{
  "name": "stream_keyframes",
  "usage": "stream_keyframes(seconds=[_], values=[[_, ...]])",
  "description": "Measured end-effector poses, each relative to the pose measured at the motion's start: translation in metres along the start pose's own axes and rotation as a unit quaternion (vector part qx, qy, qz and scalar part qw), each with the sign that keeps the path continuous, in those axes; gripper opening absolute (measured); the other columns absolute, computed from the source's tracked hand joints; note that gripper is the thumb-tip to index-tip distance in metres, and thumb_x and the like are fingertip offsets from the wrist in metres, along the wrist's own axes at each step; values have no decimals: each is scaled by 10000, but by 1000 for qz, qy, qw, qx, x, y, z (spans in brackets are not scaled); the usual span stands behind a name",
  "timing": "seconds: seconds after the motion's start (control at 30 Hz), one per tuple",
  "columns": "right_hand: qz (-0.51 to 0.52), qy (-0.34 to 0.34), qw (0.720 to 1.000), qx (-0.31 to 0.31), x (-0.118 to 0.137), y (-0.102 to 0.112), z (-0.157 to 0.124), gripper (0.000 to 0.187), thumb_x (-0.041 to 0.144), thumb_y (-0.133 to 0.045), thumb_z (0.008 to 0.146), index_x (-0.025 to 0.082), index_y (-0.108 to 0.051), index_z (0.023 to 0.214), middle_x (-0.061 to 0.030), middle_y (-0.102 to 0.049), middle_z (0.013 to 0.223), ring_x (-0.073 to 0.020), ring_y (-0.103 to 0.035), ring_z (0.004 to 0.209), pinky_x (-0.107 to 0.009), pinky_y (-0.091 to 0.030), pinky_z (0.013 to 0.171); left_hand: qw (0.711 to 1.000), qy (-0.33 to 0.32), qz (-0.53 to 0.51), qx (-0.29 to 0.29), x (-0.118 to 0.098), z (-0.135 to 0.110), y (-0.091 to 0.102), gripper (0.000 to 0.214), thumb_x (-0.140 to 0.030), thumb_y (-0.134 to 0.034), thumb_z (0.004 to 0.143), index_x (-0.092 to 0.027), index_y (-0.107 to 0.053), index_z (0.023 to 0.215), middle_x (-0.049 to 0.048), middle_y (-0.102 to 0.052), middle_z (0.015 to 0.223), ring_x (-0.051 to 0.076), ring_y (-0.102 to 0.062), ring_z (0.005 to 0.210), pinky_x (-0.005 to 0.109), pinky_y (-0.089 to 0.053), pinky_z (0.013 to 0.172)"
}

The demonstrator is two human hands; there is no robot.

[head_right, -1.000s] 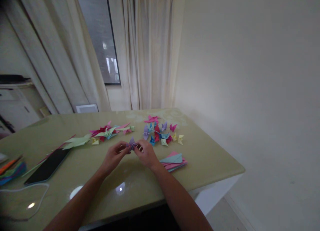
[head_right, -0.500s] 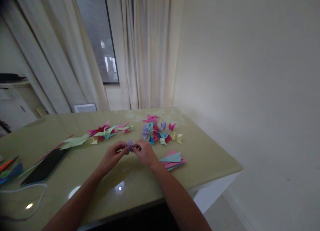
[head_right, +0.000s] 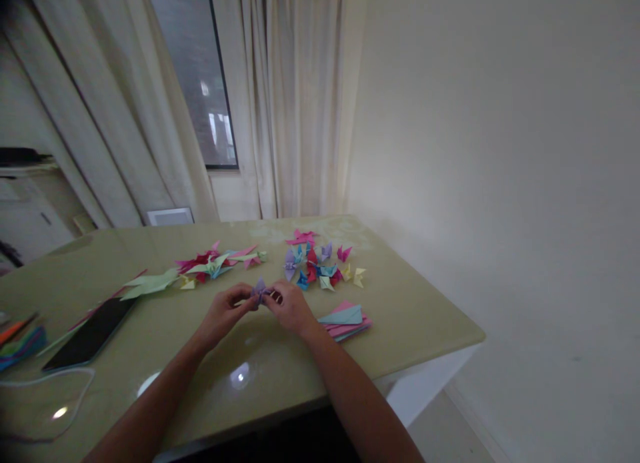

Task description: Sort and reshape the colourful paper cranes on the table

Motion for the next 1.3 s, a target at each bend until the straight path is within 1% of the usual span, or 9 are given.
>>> stream_keyframes(seconds=[0.17,0.3,0.43,0.53,0.6,0.8,1.03,1.17,1.3], values=[[19,-6,1000,1,-3,1,1,221,384,-667,992,188,-762,956,-43,-716,904,-160,-651,756,-257,-509,676,1000,-1,-1,-6,0,0,0,280,-504,-818,815,-226,-830,855,75,-753,974,211,-722,863,309,-647,723],[26,-2,1000,-7,-5,1,2,249,421,-675,988,192,-765,954,-45,-722,895,-166,-654,761,-259,-510,665,1000,12,-16,-4,2,0,-1,268,-491,-828,802,-228,-835,854,74,-756,973,220,-733,866,330,-661,735],[35,-3,999,-9,-4,1,1,308,490,-710,957,189,-770,952,-37,-701,868,-155,-630,712,-257,-505,648,998,30,-45,-7,6,0,0,297,-493,-830,798,-209,-826,885,68,-752,962,223,-746,850,374,-679,768],[29,-10,1000,0,-3,0,1,331,518,-766,911,192,-766,969,-29,-690,873,-151,-624,708,-254,-496,643,999,23,-40,-15,6,0,1,313,-504,-822,804,-200,-817,881,65,-753,918,218,-743,820,344,-669,711],[18,-8,1000,2,-3,0,1,316,504,-770,913,192,-763,966,-30,-688,875,-156,-627,722,-256,-493,650,999,14,-25,-16,5,1,2,312,-504,-818,810,-198,-813,872,65,-758,904,216,-740,809,328,-658,696],[6,7,1000,-9,-5,0,2,211,399,-722,967,191,-745,944,-29,-684,860,-164,-631,740,-262,-496,679,1000,-4,19,-17,5,1,2,296,-490,-797,839,-198,-805,886,61,-779,902,215,-742,827,326,-637,764],[-14,0,1000,-19,-5,3,2,142,325,-708,974,192,-731,931,-28,-691,851,-169,-652,765,-252,-498,680,1000,31,5,-3,16,1,-1,355,-511,-815,800,-199,-805,969,75,-809,986,251,-769,928,380,-640,858],[6,-4,1000,-27,-3,4,1,143,340,-734,949,197,-737,953,-28,-705,870,-162,-662,737,-248,-511,660,1000,30,2,-10,15,1,0,355,-508,-819,802,-199,-810,976,77,-822,994,259,-780,918,395,-643,872],[38,-19,999,-18,-5,3,0,247,384,-767,916,199,-752,1078,-42,-742,917,-172,-694,765,-250,-531,649,999,20,1,-29,11,1,4,365,-512,-819,807,-203,-809,1001,78,-829,1017,269,-788,922,403,-649,866]])
Point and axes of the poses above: each hand's wrist, its own z-axis towards the middle knuckle, its own y-axis out of the back of the hand, x = y × z, the point moved 5 cm from there along z, towards the middle knuckle
